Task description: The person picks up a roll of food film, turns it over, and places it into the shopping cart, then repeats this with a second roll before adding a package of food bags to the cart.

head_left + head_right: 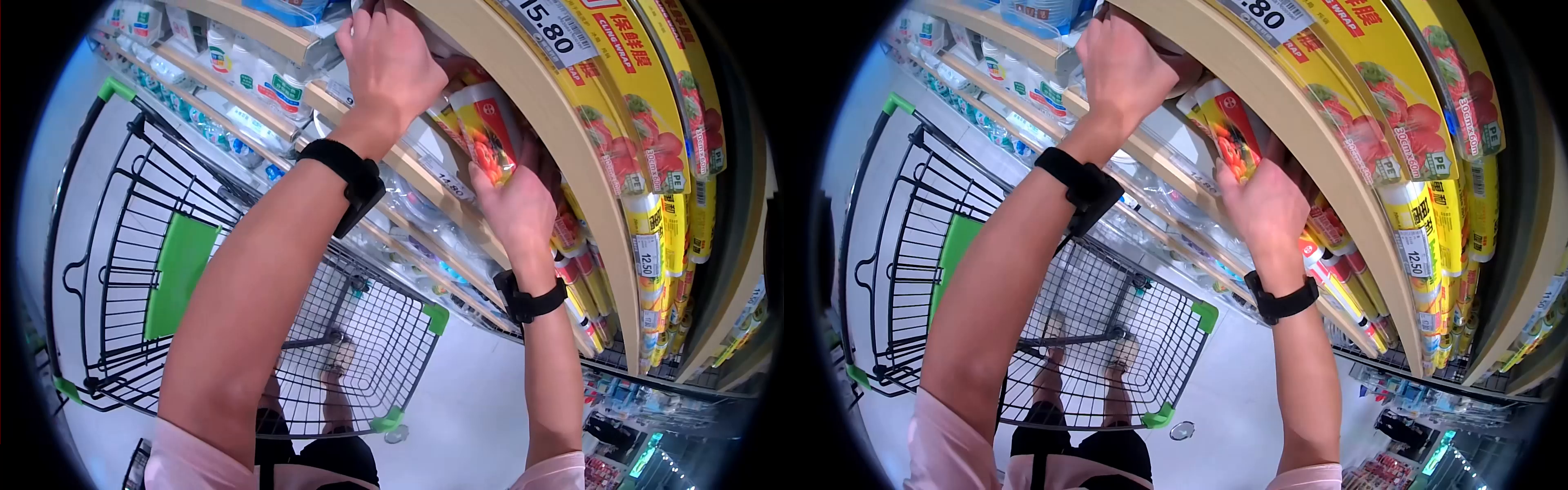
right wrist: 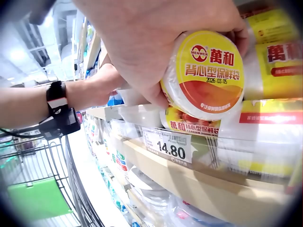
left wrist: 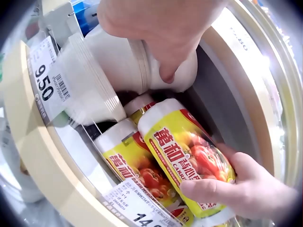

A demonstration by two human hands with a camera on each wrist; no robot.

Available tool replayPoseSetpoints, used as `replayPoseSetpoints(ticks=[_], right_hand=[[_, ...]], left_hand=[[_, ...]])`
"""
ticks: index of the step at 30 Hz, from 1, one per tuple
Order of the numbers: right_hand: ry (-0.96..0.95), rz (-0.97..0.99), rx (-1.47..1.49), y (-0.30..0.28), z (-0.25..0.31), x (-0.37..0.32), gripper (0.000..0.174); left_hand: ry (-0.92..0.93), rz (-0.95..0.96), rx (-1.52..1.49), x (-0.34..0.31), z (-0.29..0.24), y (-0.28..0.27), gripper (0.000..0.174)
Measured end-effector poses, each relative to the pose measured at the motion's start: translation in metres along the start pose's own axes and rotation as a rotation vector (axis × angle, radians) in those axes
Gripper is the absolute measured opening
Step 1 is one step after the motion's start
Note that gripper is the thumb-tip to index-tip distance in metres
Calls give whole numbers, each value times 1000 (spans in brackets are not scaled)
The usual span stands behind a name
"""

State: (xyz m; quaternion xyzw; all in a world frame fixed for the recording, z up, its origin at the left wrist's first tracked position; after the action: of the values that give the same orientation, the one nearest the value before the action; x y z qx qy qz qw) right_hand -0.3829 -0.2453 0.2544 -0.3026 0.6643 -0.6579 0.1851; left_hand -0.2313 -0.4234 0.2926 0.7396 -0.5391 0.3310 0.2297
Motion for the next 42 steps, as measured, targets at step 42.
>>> replayPoseSetpoints(ticks=[42], right_hand=[[75, -163, 623, -43, -3, -105, 63]], left_hand=[[-1290, 663, -376, -231, 30, -253, 18]])
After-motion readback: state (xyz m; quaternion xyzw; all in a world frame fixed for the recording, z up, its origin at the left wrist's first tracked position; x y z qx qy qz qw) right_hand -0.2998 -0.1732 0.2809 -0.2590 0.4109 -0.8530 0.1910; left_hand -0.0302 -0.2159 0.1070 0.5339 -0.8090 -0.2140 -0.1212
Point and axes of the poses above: each hand's wrist, its own x-axis towards the middle knuckle, its own y-axis out of the palm, z = x × y, the point moved 9 cm from there along x, towards the middle knuckle, and after that the axes turned 13 degrees about -z, right-handed, at the moved point
